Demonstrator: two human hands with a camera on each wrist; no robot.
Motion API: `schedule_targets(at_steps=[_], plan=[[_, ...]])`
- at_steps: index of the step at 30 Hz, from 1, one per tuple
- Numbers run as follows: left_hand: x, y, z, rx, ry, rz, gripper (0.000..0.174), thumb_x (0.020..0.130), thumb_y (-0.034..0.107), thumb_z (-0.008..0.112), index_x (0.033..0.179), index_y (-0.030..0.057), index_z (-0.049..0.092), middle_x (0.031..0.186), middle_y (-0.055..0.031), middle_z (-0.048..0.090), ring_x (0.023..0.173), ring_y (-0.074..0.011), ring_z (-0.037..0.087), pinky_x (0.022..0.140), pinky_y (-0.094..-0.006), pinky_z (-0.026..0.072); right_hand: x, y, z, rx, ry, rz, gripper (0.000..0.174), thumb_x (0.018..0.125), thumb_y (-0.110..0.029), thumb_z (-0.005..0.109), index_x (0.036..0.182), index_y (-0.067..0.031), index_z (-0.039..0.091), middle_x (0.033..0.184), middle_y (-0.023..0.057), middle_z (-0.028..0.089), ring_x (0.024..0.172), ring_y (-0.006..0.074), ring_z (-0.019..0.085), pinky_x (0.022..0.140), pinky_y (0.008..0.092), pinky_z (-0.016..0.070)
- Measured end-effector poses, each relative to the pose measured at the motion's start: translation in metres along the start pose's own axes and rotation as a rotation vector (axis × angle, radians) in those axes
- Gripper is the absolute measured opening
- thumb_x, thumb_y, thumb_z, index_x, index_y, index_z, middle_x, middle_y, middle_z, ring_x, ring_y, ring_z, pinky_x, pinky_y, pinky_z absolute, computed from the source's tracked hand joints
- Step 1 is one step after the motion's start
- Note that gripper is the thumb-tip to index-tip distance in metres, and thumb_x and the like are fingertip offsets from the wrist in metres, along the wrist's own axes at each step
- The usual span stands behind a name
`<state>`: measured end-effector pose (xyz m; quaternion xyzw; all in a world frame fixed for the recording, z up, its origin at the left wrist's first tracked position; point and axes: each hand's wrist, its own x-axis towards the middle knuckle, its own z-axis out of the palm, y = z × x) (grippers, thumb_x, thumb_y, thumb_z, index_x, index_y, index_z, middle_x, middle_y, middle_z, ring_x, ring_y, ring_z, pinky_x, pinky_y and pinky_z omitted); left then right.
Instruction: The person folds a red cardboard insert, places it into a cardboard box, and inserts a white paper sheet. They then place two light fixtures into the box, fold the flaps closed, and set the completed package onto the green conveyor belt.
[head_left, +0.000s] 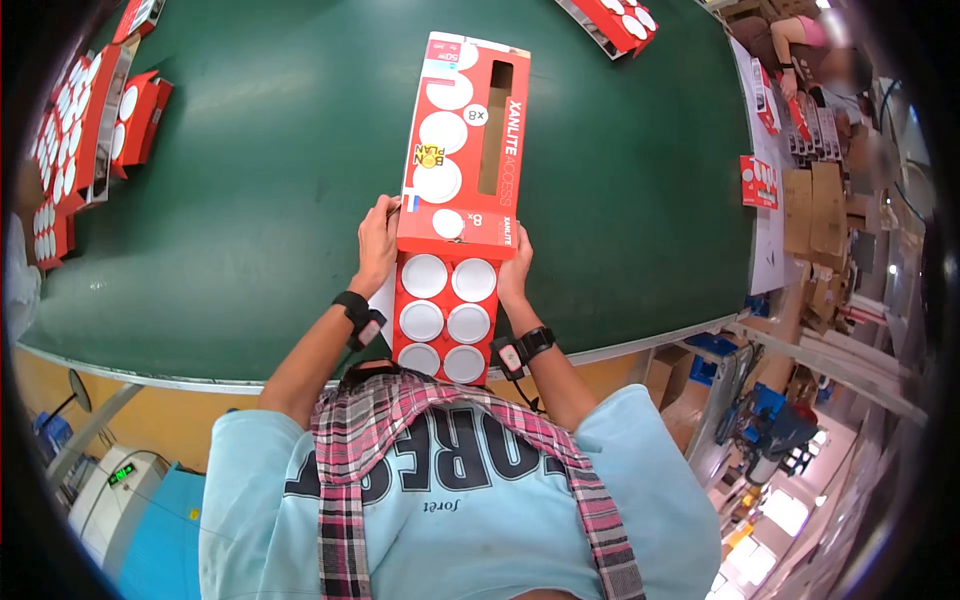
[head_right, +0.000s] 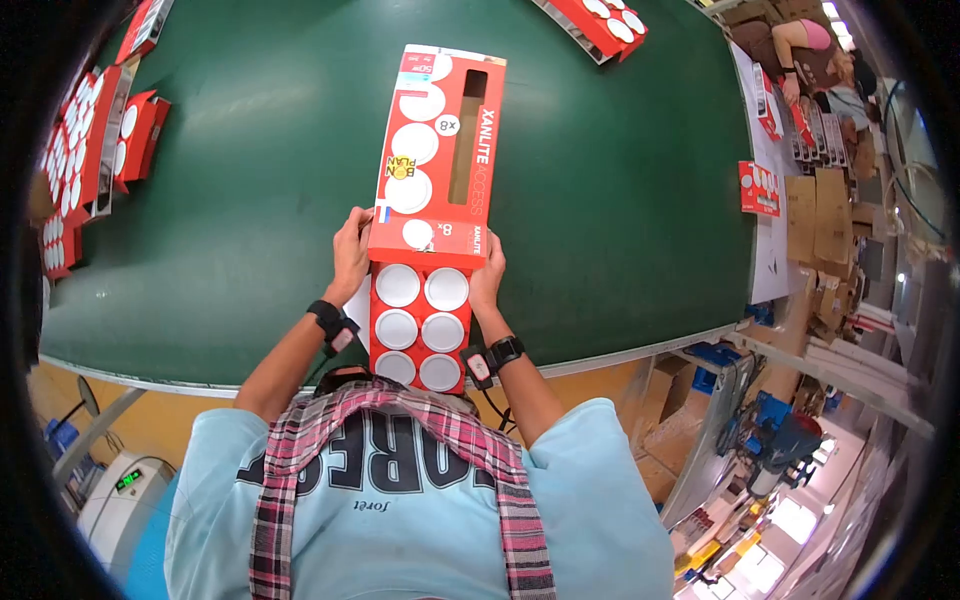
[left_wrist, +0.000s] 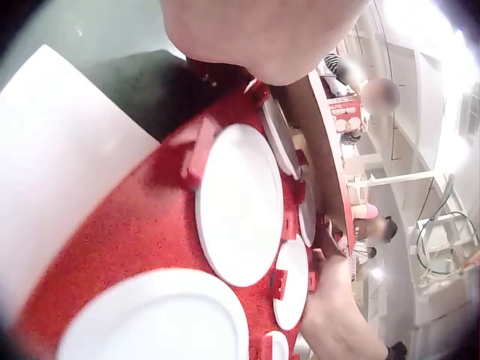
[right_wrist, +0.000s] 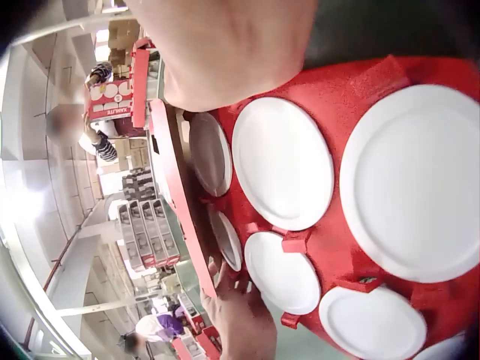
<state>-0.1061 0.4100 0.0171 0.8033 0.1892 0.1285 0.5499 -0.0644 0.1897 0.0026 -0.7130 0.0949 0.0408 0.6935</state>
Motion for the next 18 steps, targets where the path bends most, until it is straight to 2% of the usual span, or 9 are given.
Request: schedule_targets(at_steps=[2, 4, 6, 7, 11, 14, 15, 18], plan=[[-0.009, 0.003, 0.008, -0.09, 0.069, -0.091, 0.01, 0.092, 0.011, 0.048, 0.095, 0.0013, 0.051, 0.096, -0.0181, 0.062, 0.083, -0.0324, 0.058, 0.075, -0.0384, 0.046, 0.002, -0.005, 0.003, 0.083, -0.025, 0.036, 0.039, 0.095, -0.026, 0.05, 0.117, 0.0059, 0.053, 0.106, 0.009, 0.061, 0.097, 0.014, 0.056, 0.087, 0.0274, 0.0434], [-0.011, 0.006, 0.007, -0.107, 0.12, -0.065, 0.012, 0.093, 0.01, 0.048, 0.099, -0.0002, 0.052, 0.099, -0.0164, 0.063, 0.089, -0.0272, 0.059, 0.081, -0.0353, 0.0458, 0.001, -0.004, 0.011, 0.047, -0.03, 0.014, 0.036, 0.094, -0.023, 0.05, 0.117, 0.0057, 0.053, 0.106, 0.0085, 0.062, 0.097, 0.0133, 0.056, 0.087, 0.0268, 0.0433], [0.006, 0.012, -0.002, -0.177, 0.209, -0.065, 0.013, 0.094, 0.01, 0.048, 0.099, -0.001, 0.052, 0.099, -0.0149, 0.064, 0.092, -0.0242, 0.06, 0.083, -0.0341, 0.0458, -0.002, 0.009, 0.031, -0.046, -0.018, -0.087, 0.028, 0.094, -0.014, 0.048, 0.114, 0.0048, 0.054, 0.105, 0.0099, 0.062, 0.096, 0.0129, 0.056, 0.086, 0.027, 0.0438], [0.016, 0.013, -0.009, -0.196, 0.209, -0.01, 0.013, 0.093, 0.009, 0.049, 0.1, -0.0017, 0.053, 0.1, -0.0122, 0.063, 0.096, -0.0199, 0.059, 0.085, -0.032, 0.0456, -0.004, 0.004, 0.041, 0.003, -0.004, -0.075, 0.03, 0.095, -0.018, 0.048, 0.114, 0.0043, 0.054, 0.104, 0.01, 0.062, 0.095, 0.0135, 0.057, 0.085, 0.0273, 0.044], [0.057, 0.004, -0.04, -0.265, 0.099, -0.033, 0.015, 0.093, 0.011, 0.051, 0.101, -0.0018, 0.055, 0.102, -0.0094, 0.062, 0.093, -0.0147, 0.058, 0.083, -0.0282, 0.046, 0.001, 0.001, 0.081, 0.235, 0.047, 0.033, 0.04, 0.096, -0.032, 0.046, 0.113, 0.0031, 0.053, 0.103, 0.0104, 0.062, 0.096, 0.0159, 0.057, 0.085, 0.0293, 0.044], [0.057, -0.011, -0.068, -0.335, 0.172, -0.085, 0.019, 0.092, 0.013, 0.055, 0.102, -0.0022, 0.055, 0.101, -0.0087, 0.062, 0.092, -0.0128, 0.057, 0.083, -0.0265, 0.0458, 0.002, -0.025, 0.112, 0.131, 0.025, 0.096, 0.048, 0.097, -0.041, 0.043, 0.113, 0.0036, 0.053, 0.107, 0.0121, 0.06, 0.099, 0.0176, 0.056, 0.086, 0.0311, 0.0431], [0.052, -0.012, -0.079, -0.346, 0.221, -0.104, 0.023, 0.091, 0.016, 0.058, 0.105, -0.0022, 0.055, 0.101, -0.0077, 0.061, 0.091, -0.0122, 0.055, 0.082, -0.0259, 0.0454, 0.002, -0.03, 0.119, 0.072, -0.032, 0.118, 0.044, 0.097, -0.037, 0.044, 0.112, 0.0029, 0.054, 0.109, 0.0161, 0.059, 0.101, 0.0236, 0.056, 0.087, 0.0341, 0.0428], [0.032, -0.033, -0.106, -0.366, 0.387, -0.106, 0.023, 0.09, 0.016, 0.059, 0.104, -0.0015, 0.054, 0.099, -0.0064, 0.059, 0.09, -0.0122, 0.055, 0.082, -0.0265, 0.0457, -0.005, -0.031, 0.153, -0.146, -0.102, -0.163, 0.039, 0.097, -0.033, 0.044, 0.112, 0.0015, 0.055, 0.106, 0.0193, 0.058, 0.1, 0.0316, 0.056, 0.085, 0.0371, 0.0432]])
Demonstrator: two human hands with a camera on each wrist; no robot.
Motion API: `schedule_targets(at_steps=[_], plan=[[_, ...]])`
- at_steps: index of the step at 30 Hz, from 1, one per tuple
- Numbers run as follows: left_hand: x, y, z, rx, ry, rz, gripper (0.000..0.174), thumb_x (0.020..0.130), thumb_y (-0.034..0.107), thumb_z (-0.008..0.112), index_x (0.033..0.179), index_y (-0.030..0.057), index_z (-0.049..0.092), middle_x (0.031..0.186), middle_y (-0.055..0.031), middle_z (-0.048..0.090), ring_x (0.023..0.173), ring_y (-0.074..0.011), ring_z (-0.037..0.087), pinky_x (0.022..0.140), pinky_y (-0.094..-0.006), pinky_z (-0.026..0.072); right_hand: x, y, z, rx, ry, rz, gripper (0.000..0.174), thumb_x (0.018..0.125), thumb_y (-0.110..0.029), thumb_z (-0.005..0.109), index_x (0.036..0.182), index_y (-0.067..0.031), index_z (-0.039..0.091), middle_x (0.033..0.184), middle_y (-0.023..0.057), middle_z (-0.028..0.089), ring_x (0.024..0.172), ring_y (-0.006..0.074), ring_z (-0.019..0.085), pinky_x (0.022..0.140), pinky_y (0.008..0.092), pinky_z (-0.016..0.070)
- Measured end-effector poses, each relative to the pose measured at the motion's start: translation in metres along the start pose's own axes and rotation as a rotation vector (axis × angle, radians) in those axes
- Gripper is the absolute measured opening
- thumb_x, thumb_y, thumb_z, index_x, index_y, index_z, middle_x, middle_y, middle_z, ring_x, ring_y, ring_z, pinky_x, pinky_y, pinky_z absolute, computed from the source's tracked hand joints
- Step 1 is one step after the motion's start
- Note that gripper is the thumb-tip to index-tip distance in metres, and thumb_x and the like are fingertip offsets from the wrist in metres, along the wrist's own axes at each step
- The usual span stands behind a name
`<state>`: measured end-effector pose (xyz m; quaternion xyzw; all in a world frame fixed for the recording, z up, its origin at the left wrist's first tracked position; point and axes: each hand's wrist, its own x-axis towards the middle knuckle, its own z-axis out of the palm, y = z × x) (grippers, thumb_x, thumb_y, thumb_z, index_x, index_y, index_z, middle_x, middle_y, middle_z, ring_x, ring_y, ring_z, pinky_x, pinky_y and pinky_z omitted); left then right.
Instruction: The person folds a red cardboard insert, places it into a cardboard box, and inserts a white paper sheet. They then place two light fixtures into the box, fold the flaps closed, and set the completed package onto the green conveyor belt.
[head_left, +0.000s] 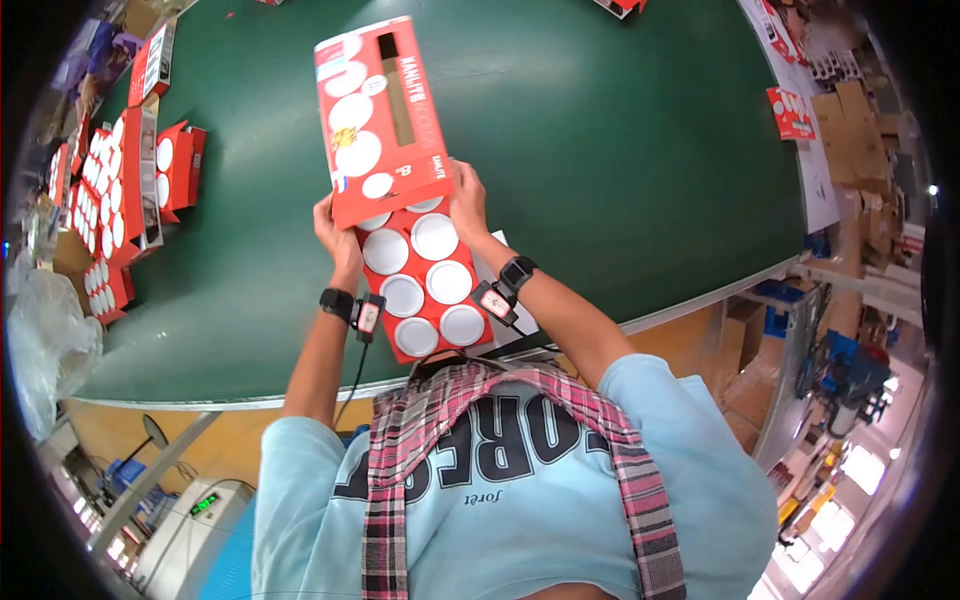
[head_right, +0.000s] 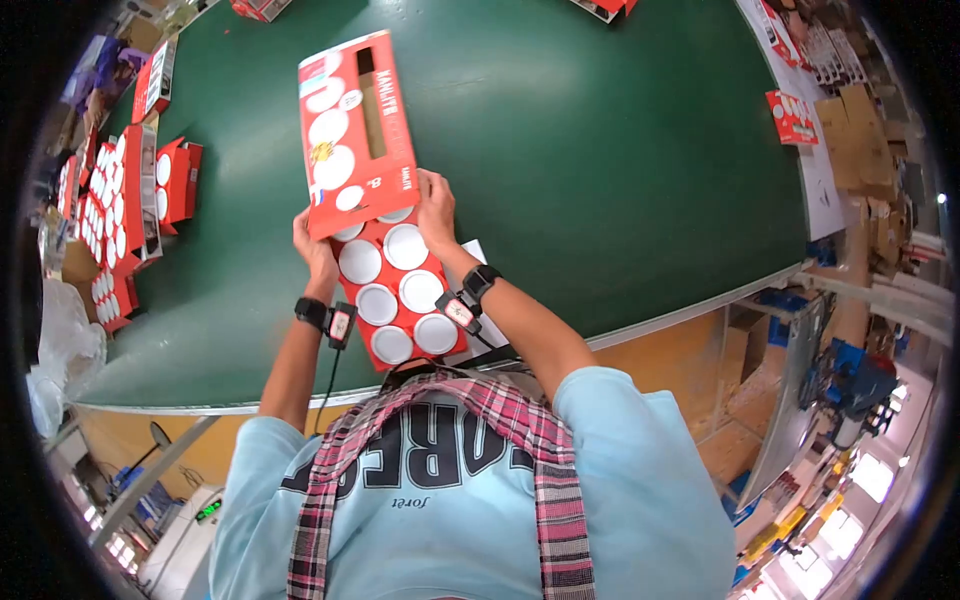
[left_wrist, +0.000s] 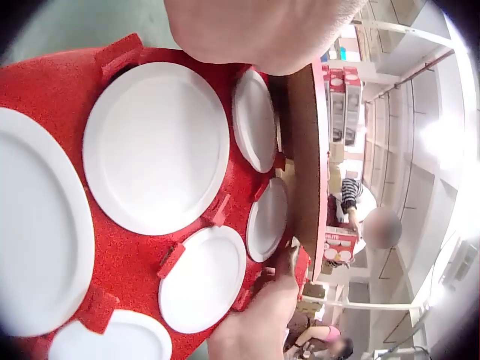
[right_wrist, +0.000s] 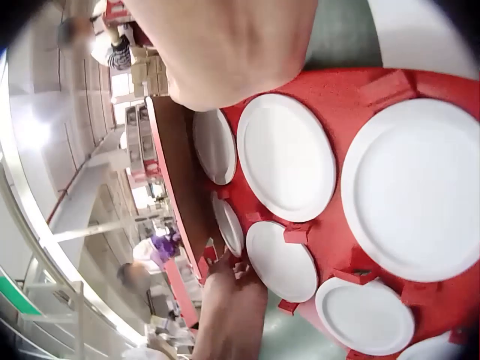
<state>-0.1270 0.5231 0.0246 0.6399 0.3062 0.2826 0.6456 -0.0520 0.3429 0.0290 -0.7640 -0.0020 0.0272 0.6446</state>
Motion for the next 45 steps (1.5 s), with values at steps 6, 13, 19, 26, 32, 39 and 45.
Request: schedule_targets(at_steps=[6, 13, 19, 26, 32, 39, 45], plan=[[-0.012, -0.027, -0.082, 0.167, 0.076, 0.138, 0.018, 0.09, 0.015, 0.058, 0.099, 0.0006, 0.052, 0.089, -0.0036, 0.057, 0.084, -0.0121, 0.055, 0.075, -0.0264, 0.0475, -0.032, 0.012, 0.055, -0.026, -0.108, -0.145, 0.026, 0.09, -0.017, 0.054, 0.109, 0.0008, 0.056, 0.101, 0.0176, 0.054, 0.098, 0.0346, 0.051, 0.086, 0.0393, 0.0413], [-0.013, -0.018, -0.135, 0.263, -0.113, 0.191, 0.017, 0.088, 0.012, 0.06, 0.092, -0.0024, 0.053, 0.084, -0.0049, 0.058, 0.075, -0.0093, 0.053, 0.067, -0.0255, 0.0466, -0.038, -0.005, 0.057, -0.149, -0.29, -0.189, 0.029, 0.093, -0.021, 0.047, 0.103, 0.0011, 0.062, 0.094, 0.0163, 0.059, 0.09, 0.0319, 0.055, 0.082, 0.0374, 0.0444], [0.004, 0.007, -0.131, 0.476, -0.252, 0.059, 0.014, 0.088, 0.01, 0.059, 0.089, -0.0035, 0.055, 0.082, -0.0061, 0.062, 0.073, -0.0096, 0.055, 0.066, -0.0267, 0.0473, -0.033, 0.013, 0.037, -0.291, -0.298, -0.343, 0.027, 0.093, -0.02, 0.047, 0.103, 0.0013, 0.061, 0.095, 0.0177, 0.058, 0.09, 0.0339, 0.056, 0.079, 0.0407, 0.0464], [0.003, 0.024, -0.107, 0.663, -0.306, 0.169, 0.025, 0.087, 0.009, 0.06, 0.109, 0.0002, 0.052, 0.083, -0.0097, 0.064, 0.077, -0.0131, 0.06, 0.069, -0.0282, 0.0481, -0.041, 0.006, 0.034, -0.293, -0.185, -0.291, 0.026, 0.093, -0.018, 0.05, 0.107, 0.0013, 0.06, 0.091, 0.0171, 0.058, 0.081, 0.0343, 0.059, 0.073, 0.0403, 0.0494], [0.014, 0.046, -0.108, 0.845, -0.419, 0.237, 0.057, 0.083, 0.019, 0.066, 0.133, 0.0088, 0.041, 0.077, -0.014, 0.065, 0.068, -0.0232, 0.063, 0.064, -0.0346, 0.0486, -0.045, 0.004, 0.036, -0.097, -0.175, -0.17, 0.031, 0.091, -0.023, 0.054, 0.108, 0.0022, 0.058, 0.094, 0.0175, 0.062, 0.082, 0.0317, 0.061, 0.072, 0.0364, 0.0497], [0.012, 0.064, -0.101, 1.196, -0.356, 0.506, 0.057, 0.084, 0.028, 0.064, 0.134, 0.01, 0.042, 0.089, -0.0137, 0.065, 0.081, -0.0317, 0.063, 0.071, -0.0398, 0.0491, -0.05, 0.003, 0.041, 0.082, -0.158, -0.051, 0.035, 0.088, -0.026, 0.058, 0.107, 0.0034, 0.056, 0.094, 0.0189, 0.063, 0.085, 0.0297, 0.063, 0.073, 0.0354, 0.0505], [0.017, 0.082, -0.092, 0.703, -0.604, 0.505, 0.029, 0.087, 0.009, 0.06, 0.114, 0.0003, 0.06, 0.1, -0.0122, 0.065, 0.09, -0.0226, 0.061, 0.081, -0.034, 0.0493, -0.056, 0.009, 0.045, -0.029, -0.186, -0.111, 0.042, 0.083, -0.026, 0.065, 0.11, 0.0028, 0.053, 0.103, 0.0193, 0.061, 0.09, 0.0298, 0.062, 0.079, 0.0366, 0.0494]])
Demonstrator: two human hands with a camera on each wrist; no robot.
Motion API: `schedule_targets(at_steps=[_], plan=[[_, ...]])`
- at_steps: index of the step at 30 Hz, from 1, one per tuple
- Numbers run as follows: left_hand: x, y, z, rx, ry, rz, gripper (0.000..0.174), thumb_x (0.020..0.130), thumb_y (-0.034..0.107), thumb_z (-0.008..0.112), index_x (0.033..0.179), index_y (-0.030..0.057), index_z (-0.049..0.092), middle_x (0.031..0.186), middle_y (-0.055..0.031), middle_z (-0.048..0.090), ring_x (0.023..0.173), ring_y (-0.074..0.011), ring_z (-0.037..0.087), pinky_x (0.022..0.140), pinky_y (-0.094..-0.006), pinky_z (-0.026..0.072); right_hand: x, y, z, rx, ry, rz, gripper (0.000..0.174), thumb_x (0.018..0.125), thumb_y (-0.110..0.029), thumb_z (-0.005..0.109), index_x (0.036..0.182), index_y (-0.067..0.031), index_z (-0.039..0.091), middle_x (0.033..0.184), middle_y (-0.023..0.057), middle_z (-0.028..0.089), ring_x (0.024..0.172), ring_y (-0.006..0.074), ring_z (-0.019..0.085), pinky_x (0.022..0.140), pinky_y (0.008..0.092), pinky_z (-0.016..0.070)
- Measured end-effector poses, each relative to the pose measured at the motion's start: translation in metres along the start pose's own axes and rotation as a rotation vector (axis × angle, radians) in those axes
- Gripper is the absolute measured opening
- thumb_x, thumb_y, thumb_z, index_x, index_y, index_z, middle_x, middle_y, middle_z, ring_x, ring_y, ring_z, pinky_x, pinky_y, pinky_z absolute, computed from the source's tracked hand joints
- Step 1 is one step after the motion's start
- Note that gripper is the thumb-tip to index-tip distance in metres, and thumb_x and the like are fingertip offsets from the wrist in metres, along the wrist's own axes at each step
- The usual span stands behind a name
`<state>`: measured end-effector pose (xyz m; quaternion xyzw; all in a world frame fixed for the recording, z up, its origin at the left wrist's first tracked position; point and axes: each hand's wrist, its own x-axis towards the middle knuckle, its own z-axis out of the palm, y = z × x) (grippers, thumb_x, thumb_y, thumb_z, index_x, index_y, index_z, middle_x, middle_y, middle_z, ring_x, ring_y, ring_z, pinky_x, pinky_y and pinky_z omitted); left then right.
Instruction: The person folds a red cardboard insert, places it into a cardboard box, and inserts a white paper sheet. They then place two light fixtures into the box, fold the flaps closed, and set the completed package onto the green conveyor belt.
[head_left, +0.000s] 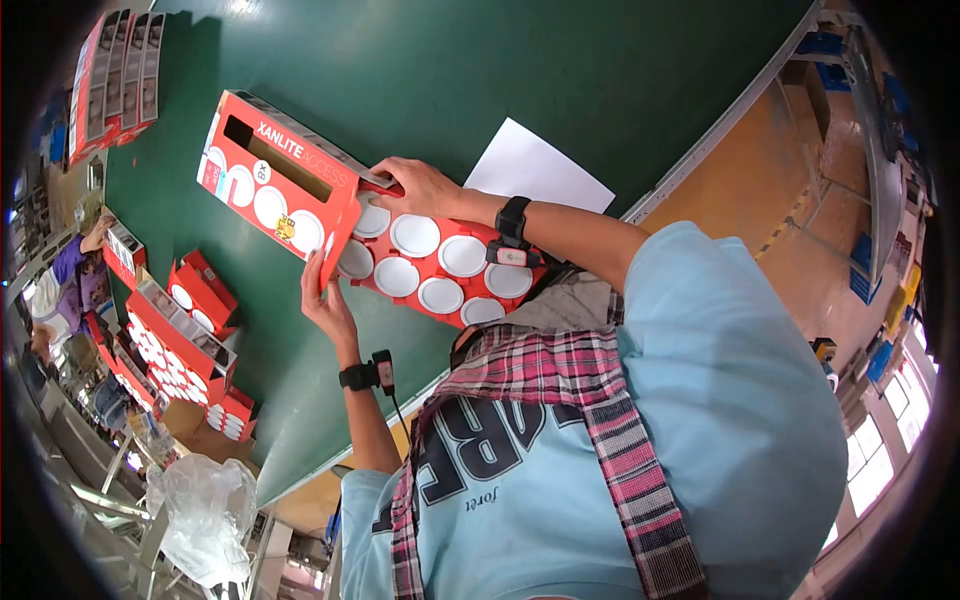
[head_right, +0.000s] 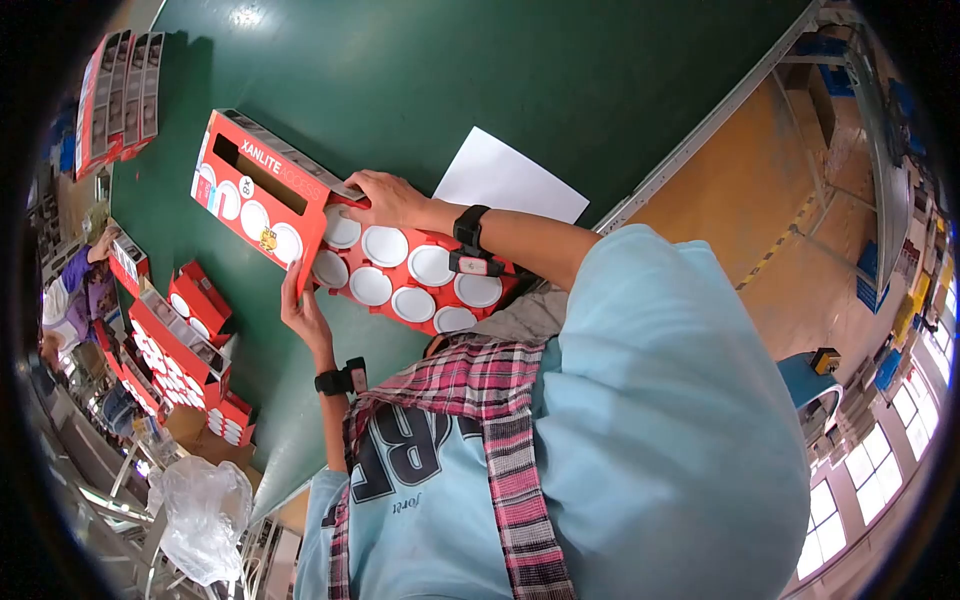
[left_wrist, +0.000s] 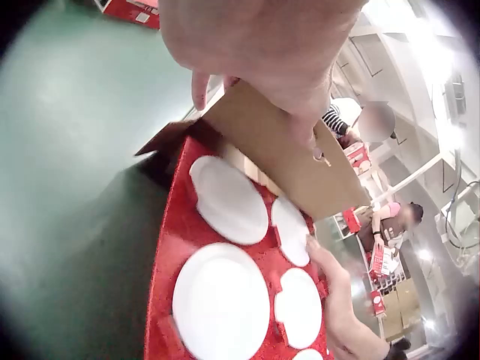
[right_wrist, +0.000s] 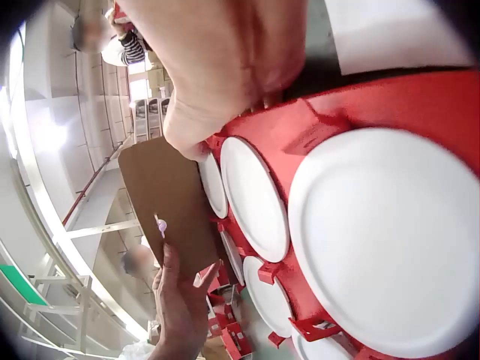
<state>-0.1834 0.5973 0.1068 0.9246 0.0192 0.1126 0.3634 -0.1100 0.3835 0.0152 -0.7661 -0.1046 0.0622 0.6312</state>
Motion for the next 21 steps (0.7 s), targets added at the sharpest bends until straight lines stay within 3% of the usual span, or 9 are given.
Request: schedule_targets(at_steps=[1, 2, 5, 6, 9, 15, 18, 21], plan=[[0.001, -0.002, -0.001, -0.183, -0.05, -0.105, 0.025, 0.087, 0.006, 0.059, 0.11, -0.0015, 0.062, 0.101, -0.0116, 0.065, 0.09, -0.0199, 0.061, 0.081, -0.0335, 0.0492, -0.001, -0.002, 0.0, -0.043, -0.022, 0.0, 0.044, 0.081, -0.027, 0.066, 0.111, 0.0025, 0.052, 0.105, 0.0195, 0.06, 0.092, 0.0299, 0.061, 0.08, 0.0368, 0.049], [0.003, -0.003, -0.007, -0.235, -0.055, -0.29, 0.023, 0.088, 0.014, 0.062, 0.103, -0.0035, 0.065, 0.097, -0.0066, 0.066, 0.083, -0.0108, 0.058, 0.072, -0.0268, 0.048, 0.0, -0.003, -0.001, -0.021, -0.036, 0.002, 0.046, 0.081, -0.027, 0.067, 0.112, 0.0023, 0.051, 0.106, 0.0196, 0.06, 0.093, 0.0298, 0.061, 0.082, 0.0368, 0.0486], [0.021, -0.016, -0.025, -0.159, -0.188, -0.419, 0.028, 0.088, 0.023, 0.064, 0.099, -0.0029, 0.067, 0.082, 0.0001, 0.062, 0.071, -0.0055, 0.05, 0.059, -0.0213, 0.0399, -0.001, -0.004, -0.005, 0.056, -0.062, 0.022, 0.049, 0.08, -0.028, 0.068, 0.114, 0.0018, 0.049, 0.107, 0.0196, 0.059, 0.096, 0.0296, 0.06, 0.085, 0.0368, 0.0476], [0.026, -0.004, -0.022, -0.256, -0.167, -0.361, 0.035, 0.088, 0.03, 0.064, 0.095, -0.0031, 0.068, 0.069, 0.0058, 0.05, 0.065, -0.004, 0.04, 0.053, -0.0195, 0.0285, -0.001, -0.006, -0.006, 0.088, -0.053, 0.035, 0.049, 0.08, -0.028, 0.067, 0.114, 0.0019, 0.049, 0.107, 0.0196, 0.059, 0.096, 0.0296, 0.06, 0.085, 0.0367, 0.0475], [0.037, -0.015, -0.036, -0.146, -0.303, -0.441, 0.037, 0.089, 0.031, 0.063, 0.094, -0.0054, 0.066, 0.068, 0.0065, 0.045, 0.063, -0.0041, 0.035, 0.053, -0.0218, 0.0268, -0.003, -0.007, -0.009, 0.1, -0.048, 0.039, 0.049, 0.082, -0.029, 0.066, 0.115, 0.0023, 0.048, 0.106, 0.0203, 0.059, 0.098, 0.03, 0.06, 0.086, 0.0369, 0.047], [0.053, -0.017, -0.042, -0.093, -0.479, -0.37, 0.038, 0.089, 0.03, 0.061, 0.091, -0.0083, 0.061, 0.069, 0.0069, 0.042, 0.063, -0.0052, 0.033, 0.053, -0.0227, 0.0271, -0.005, -0.007, -0.004, 0.072, -0.031, 0.117, 0.048, 0.084, -0.029, 0.063, 0.116, 0.0021, 0.046, 0.107, 0.0218, 0.058, 0.101, 0.0324, 0.058, 0.087, 0.0379, 0.046], [0.055, -0.023, -0.042, -0.056, -0.485, -0.33, 0.034, 0.091, 0.03, 0.06, 0.09, -0.004, 0.065, 0.069, 0.0082, 0.042, 0.063, -0.0028, 0.032, 0.052, -0.0213, 0.0247, -0.007, -0.011, -0.003, 0.073, -0.023, 0.141, 0.048, 0.085, -0.03, 0.062, 0.116, 0.0019, 0.045, 0.109, 0.0221, 0.058, 0.102, 0.0329, 0.057, 0.087, 0.0379, 0.0452], [0.058, -0.023, -0.042, -0.057, -0.475, -0.286, 0.037, 0.089, 0.028, 0.061, 0.092, -0.0081, 0.061, 0.066, 0.0068, 0.041, 0.061, -0.0057, 0.032, 0.051, -0.0243, 0.0283, -0.01, -0.016, -0.005, 0.063, -0.015, 0.141, 0.048, 0.085, -0.03, 0.062, 0.115, 0.0021, 0.045, 0.11, 0.0222, 0.057, 0.103, 0.0335, 0.057, 0.087, 0.0383, 0.0447]])
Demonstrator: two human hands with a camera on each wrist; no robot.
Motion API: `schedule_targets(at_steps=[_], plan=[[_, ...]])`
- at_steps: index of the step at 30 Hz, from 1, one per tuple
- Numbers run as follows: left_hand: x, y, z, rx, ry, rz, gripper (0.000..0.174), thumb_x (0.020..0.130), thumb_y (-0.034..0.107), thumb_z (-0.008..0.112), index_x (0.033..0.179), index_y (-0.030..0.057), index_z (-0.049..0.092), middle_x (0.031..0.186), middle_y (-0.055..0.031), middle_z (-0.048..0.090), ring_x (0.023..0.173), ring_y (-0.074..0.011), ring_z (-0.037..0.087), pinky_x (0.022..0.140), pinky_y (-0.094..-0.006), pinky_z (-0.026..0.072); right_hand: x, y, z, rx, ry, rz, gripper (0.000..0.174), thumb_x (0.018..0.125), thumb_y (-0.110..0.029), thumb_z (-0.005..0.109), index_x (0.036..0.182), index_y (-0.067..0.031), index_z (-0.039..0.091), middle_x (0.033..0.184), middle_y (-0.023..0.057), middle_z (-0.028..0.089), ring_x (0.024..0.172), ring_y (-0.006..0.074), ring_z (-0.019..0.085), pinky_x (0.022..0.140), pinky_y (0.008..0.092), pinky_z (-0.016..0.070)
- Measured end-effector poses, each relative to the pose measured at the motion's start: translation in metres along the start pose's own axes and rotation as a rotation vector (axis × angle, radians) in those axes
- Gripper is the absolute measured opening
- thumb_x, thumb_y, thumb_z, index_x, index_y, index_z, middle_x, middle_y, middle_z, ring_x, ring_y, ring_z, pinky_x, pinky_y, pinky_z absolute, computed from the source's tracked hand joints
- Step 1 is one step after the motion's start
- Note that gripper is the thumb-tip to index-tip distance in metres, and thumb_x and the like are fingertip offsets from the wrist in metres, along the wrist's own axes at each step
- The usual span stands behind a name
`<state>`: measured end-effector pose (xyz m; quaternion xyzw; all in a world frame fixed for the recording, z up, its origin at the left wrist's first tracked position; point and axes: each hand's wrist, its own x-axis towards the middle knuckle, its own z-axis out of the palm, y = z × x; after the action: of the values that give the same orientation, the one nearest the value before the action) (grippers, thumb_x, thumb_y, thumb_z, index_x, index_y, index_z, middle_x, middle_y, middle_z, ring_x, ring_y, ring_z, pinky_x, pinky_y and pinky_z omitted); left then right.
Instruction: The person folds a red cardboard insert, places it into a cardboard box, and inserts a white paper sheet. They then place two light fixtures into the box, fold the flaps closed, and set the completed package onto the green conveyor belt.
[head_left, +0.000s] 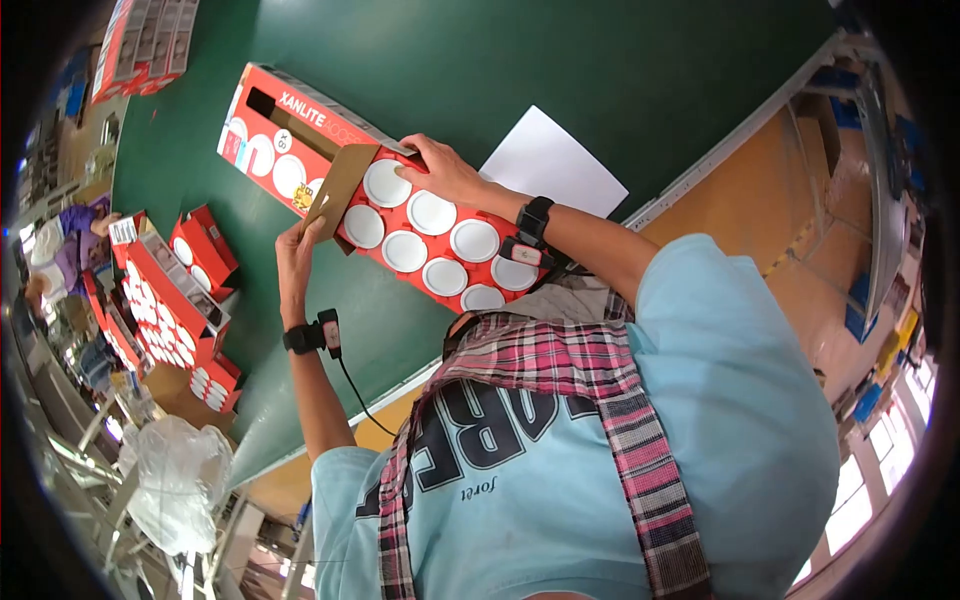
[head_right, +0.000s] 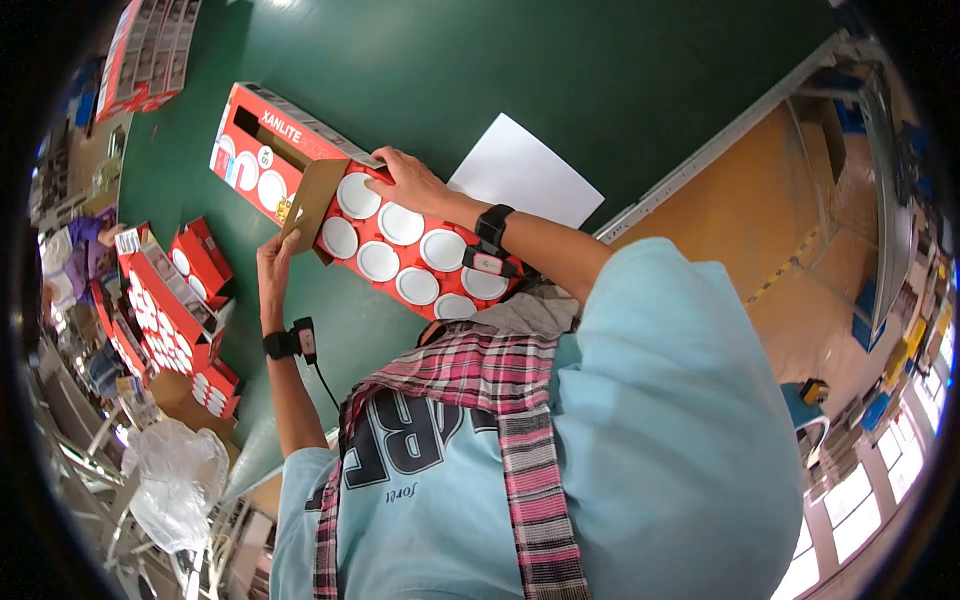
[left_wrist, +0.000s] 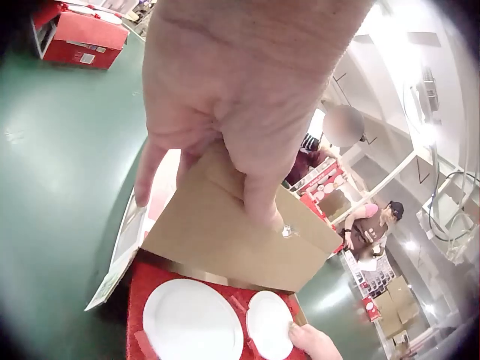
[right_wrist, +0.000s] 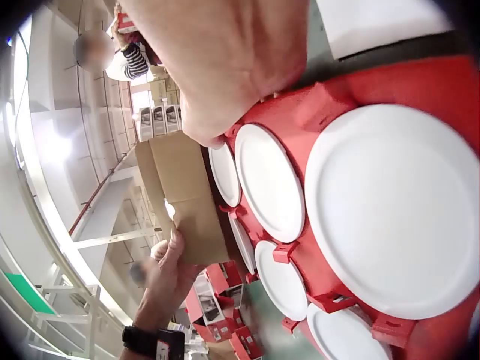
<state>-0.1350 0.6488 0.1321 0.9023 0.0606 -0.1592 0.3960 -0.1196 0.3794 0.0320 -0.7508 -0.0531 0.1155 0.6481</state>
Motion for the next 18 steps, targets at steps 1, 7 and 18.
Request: schedule_targets(at_steps=[1, 7, 18], plan=[[0.002, 0.0, -0.002, 0.029, -0.007, -0.017, 0.036, 0.089, 0.028, 0.061, 0.093, -0.0081, 0.061, 0.065, 0.0064, 0.041, 0.061, -0.0056, 0.033, 0.051, -0.0244, 0.029, 0.0, 0.001, 0.001, -0.003, 0.011, -0.021, 0.047, 0.084, -0.03, 0.062, 0.115, 0.0022, 0.046, 0.11, 0.0226, 0.057, 0.103, 0.0341, 0.057, 0.087, 0.0388, 0.0445], [-0.001, 0.012, 0.004, 0.001, -0.025, 0.013, 0.028, 0.087, 0.02, 0.062, 0.093, -0.0077, 0.063, 0.061, 0.0025, 0.046, 0.06, -0.005, 0.04, 0.053, -0.023, 0.0348, -0.002, 0.005, 0.006, 0.038, 0.032, -0.035, 0.04, 0.086, -0.026, 0.061, 0.111, 0.0016, 0.046, 0.104, 0.022, 0.059, 0.095, 0.035, 0.058, 0.082, 0.0392, 0.0453], [-0.035, -0.047, 0.06, 0.022, 0.454, 0.115, 0.053, 0.082, 0.01, 0.067, 0.13, 0.0035, 0.045, 0.112, -0.013, 0.057, 0.098, -0.0238, 0.059, 0.081, -0.0317, 0.0511, -0.002, 0.009, 0.008, 0.015, -0.005, -0.025, 0.04, 0.091, -0.03, 0.058, 0.113, 0.0012, 0.047, 0.101, 0.0151, 0.059, 0.087, 0.0221, 0.058, 0.078, 0.0335, 0.0466]])
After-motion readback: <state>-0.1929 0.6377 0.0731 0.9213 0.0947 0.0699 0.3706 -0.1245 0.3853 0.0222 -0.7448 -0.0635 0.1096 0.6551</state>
